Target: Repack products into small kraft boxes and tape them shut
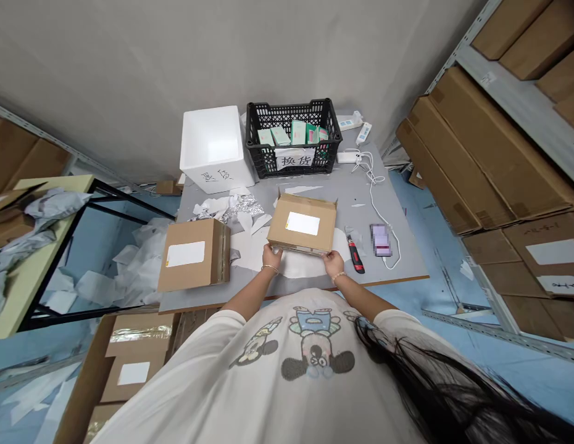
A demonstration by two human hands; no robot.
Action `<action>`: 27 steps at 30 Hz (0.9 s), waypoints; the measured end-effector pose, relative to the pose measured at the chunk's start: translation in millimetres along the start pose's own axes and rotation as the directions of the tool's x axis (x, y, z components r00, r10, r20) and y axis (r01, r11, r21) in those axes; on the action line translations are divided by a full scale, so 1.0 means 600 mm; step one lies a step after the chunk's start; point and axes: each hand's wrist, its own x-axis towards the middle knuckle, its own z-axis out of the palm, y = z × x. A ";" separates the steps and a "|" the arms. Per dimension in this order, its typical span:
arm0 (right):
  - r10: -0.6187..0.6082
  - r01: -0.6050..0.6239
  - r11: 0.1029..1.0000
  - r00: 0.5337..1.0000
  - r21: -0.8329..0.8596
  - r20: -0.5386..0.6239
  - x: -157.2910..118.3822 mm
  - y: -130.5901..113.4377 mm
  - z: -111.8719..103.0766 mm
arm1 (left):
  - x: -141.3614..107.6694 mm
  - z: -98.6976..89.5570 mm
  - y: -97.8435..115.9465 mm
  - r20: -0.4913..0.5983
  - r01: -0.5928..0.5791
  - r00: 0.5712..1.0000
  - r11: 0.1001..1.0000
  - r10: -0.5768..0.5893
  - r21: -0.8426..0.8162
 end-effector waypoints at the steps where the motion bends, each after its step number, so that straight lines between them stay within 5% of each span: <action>1: 0.014 -0.013 0.999 0.999 0.033 -0.046 0.005 0.000 -0.003 | -0.005 -0.001 0.000 0.013 -0.017 1.000 0.999 0.017 0.031; 7: 0.005 0.003 0.998 0.990 0.060 -0.138 0.032 0.010 -0.038 | -0.019 -0.020 0.009 -0.006 -0.181 0.983 0.968 0.185 0.176; 15: -0.137 0.136 0.991 0.991 0.011 0.013 0.047 0.033 -0.057 | -0.029 -0.025 0.000 0.175 -0.086 0.983 0.980 0.054 0.179; 23: -0.178 0.191 0.975 0.977 -0.116 0.119 0.064 0.059 -0.049 | -0.026 -0.019 -0.008 0.168 -0.062 0.986 0.961 0.017 0.269; 27: -0.051 0.066 0.985 0.994 -0.158 0.099 0.050 0.072 -0.042 | -0.042 -0.004 -0.018 0.110 -0.037 0.994 0.982 0.017 0.186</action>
